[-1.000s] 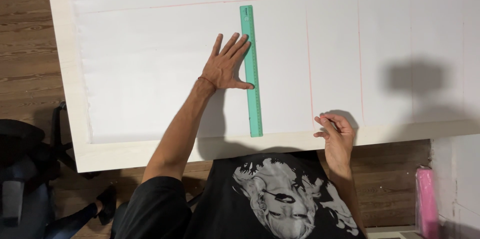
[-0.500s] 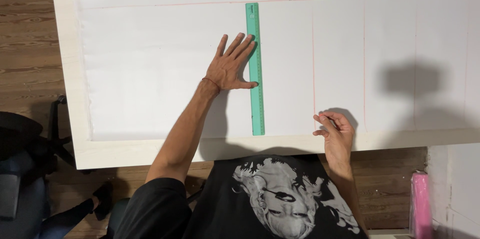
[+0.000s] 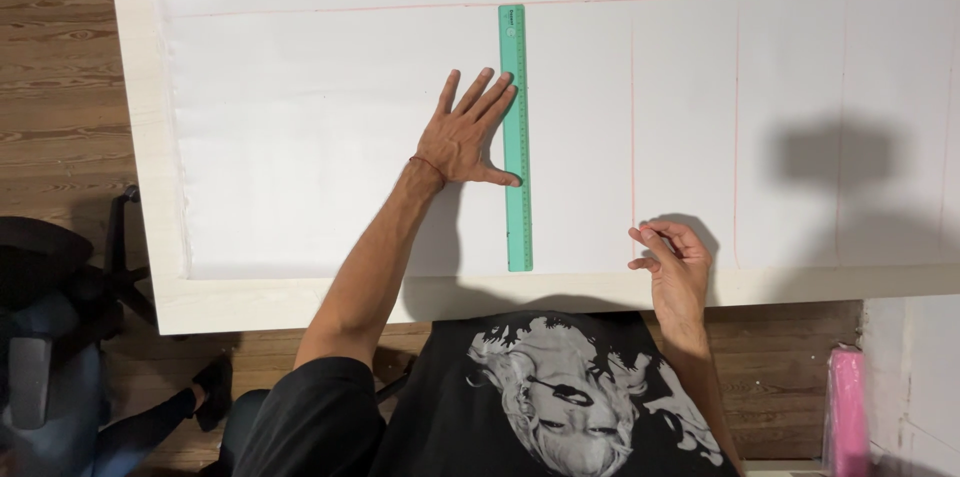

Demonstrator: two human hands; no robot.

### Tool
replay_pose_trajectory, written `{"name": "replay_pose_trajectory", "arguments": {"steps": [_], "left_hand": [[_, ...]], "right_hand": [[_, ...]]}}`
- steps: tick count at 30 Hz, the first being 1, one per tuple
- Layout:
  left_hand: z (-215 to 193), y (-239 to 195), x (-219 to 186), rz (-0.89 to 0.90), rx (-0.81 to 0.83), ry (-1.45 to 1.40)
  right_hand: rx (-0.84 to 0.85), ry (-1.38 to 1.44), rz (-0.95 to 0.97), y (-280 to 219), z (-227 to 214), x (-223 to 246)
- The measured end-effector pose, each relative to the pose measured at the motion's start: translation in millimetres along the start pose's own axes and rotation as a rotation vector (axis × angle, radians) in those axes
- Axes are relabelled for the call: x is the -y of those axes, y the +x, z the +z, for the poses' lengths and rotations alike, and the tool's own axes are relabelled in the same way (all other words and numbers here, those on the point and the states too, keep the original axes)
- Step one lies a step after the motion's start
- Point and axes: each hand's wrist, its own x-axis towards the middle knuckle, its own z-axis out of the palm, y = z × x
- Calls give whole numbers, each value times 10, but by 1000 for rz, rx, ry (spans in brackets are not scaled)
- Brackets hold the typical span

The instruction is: Marking and cutting a large sheet of material using a ruler and scissors

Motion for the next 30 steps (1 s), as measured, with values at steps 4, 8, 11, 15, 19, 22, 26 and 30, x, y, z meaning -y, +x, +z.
{"name": "replay_pose_trajectory", "arguments": {"steps": [4, 8, 11, 15, 19, 22, 26, 30], "left_hand": [[-40, 10, -14, -1, 19, 0], [-64, 3, -27, -7, 37, 0], [-82, 14, -29, -10, 43, -11], [-56, 11, -20, -14, 31, -3], [-76, 16, -22, -12, 41, -12], [-63, 4, -25, -9, 39, 0], [-47, 19, -9, 4, -7, -5], [-28, 11, -2, 9, -64, 0]], "right_hand": [[2, -9, 4, -24, 43, 26], [10, 9, -1, -62, 52, 23], [7, -4, 4, -59, 85, 33], [4, 16, 2, 50, 14, -129], [16, 7, -12, 214, 235, -50], [54, 13, -69, 504, 591, 55], [164, -3, -212, 1417, 1150, -35], [253, -163, -363, 2115, 2073, 174]]}}
